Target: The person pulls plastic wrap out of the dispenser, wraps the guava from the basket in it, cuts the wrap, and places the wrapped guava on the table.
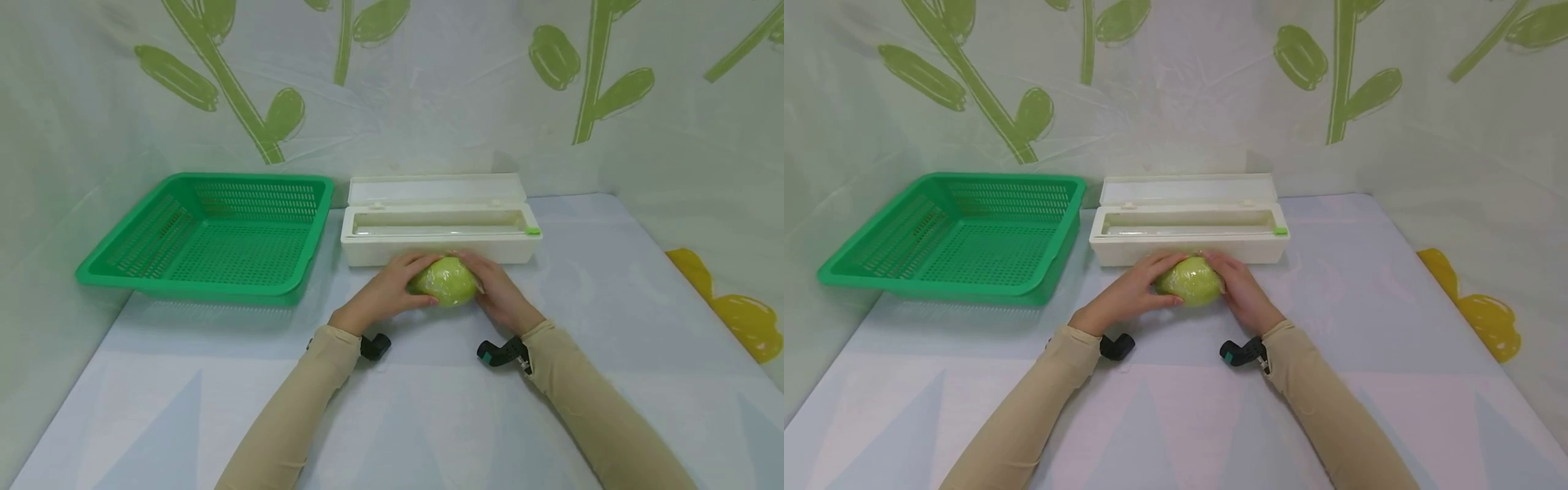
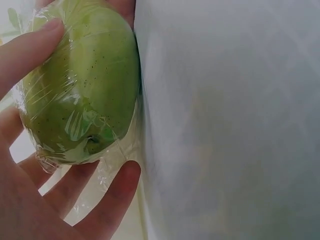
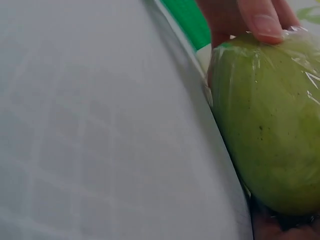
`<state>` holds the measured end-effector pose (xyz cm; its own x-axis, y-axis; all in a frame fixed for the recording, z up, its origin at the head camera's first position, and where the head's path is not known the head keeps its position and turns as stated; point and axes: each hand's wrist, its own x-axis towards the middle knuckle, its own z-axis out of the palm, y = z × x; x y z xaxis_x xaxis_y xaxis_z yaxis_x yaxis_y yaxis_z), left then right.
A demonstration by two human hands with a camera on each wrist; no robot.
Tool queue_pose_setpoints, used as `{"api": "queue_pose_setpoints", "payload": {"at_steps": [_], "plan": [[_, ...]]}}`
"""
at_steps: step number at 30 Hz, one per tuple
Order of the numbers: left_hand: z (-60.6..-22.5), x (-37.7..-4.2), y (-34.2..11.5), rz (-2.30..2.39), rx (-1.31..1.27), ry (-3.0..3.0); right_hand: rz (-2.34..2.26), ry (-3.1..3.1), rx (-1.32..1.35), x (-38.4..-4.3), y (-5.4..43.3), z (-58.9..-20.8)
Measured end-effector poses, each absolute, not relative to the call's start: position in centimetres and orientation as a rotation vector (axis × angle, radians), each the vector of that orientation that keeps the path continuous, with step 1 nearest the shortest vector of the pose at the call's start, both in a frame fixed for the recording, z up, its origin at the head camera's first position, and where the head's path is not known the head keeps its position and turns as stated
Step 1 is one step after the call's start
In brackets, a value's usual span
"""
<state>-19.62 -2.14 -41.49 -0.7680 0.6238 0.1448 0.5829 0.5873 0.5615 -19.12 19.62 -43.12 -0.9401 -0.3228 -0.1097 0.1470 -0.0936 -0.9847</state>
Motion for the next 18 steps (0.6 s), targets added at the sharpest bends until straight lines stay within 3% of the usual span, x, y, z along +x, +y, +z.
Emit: {"api": "queue_pose_setpoints", "payload": {"at_steps": [18], "plan": [[-41.65, -19.75, -2.3, 0.944, 1.013, 2.733, -1.897, 2.153, -0.328, -18.53, 18.97, -42.59]]}}
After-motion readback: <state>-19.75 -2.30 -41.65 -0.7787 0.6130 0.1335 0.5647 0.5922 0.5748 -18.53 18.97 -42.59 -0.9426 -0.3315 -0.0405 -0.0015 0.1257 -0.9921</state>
